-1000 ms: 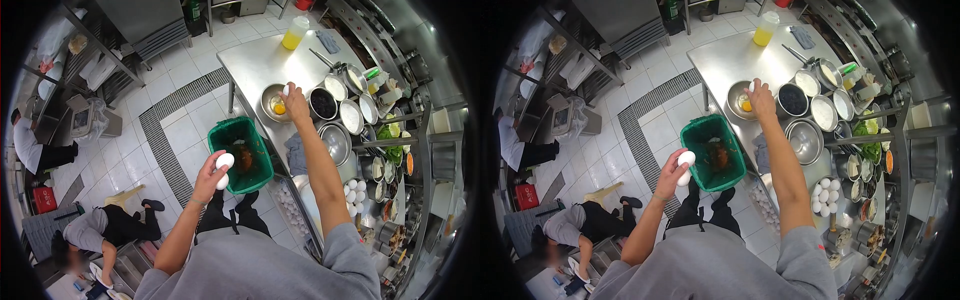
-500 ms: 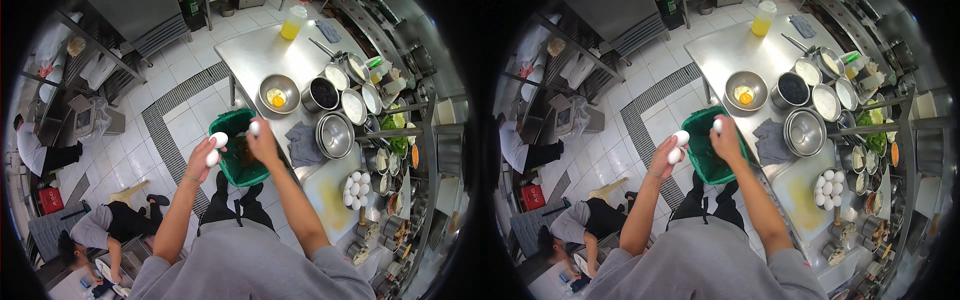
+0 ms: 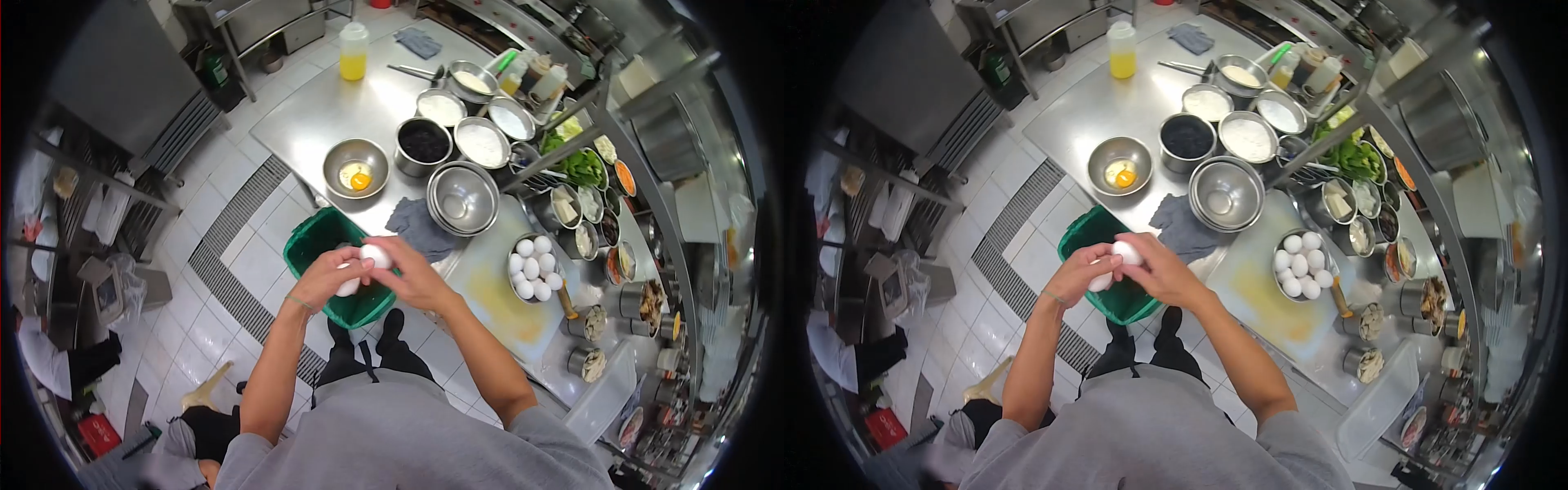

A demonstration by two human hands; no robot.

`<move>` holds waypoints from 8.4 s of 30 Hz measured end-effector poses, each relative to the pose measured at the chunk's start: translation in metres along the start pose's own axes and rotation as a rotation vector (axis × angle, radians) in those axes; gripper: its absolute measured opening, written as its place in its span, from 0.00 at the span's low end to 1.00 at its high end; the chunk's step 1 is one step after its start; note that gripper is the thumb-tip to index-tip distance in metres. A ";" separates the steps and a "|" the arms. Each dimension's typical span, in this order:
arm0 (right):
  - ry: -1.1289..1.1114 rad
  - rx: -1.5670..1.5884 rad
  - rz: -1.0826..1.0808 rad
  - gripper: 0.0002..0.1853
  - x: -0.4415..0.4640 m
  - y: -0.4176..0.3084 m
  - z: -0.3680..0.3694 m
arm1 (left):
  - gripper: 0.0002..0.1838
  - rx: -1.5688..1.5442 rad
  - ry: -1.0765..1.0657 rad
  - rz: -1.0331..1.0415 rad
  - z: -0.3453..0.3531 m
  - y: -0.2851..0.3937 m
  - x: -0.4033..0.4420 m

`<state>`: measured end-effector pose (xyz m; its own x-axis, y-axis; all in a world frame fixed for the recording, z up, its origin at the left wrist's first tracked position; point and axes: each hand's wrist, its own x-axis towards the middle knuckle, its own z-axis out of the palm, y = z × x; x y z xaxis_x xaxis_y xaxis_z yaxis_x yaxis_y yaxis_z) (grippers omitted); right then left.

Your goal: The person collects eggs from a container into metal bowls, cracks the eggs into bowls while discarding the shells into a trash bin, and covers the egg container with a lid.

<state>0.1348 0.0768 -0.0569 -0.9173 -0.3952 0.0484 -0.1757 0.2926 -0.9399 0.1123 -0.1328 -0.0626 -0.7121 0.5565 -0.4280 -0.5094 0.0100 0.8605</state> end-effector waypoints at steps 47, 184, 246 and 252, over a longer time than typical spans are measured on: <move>-0.071 -0.884 0.017 0.22 0.234 0.148 -0.007 | 0.18 -0.583 0.654 0.047 -0.047 -0.102 -0.104; 0.619 -0.249 0.077 0.15 -0.056 0.050 0.005 | 0.20 0.305 0.397 0.430 0.093 -0.012 0.043; 0.075 -0.618 0.015 0.24 0.190 0.116 -0.027 | 0.23 0.126 0.737 0.300 -0.029 -0.085 -0.095; -0.127 -0.803 -0.008 0.24 0.214 0.141 -0.020 | 0.24 0.087 0.879 0.238 -0.038 -0.114 -0.123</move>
<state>-0.0933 0.0506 -0.1720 -0.8761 -0.4813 -0.0298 -0.4287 0.8057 -0.4087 0.2396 -0.2343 -0.1188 -0.9232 -0.2806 -0.2625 -0.2894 0.0582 0.9554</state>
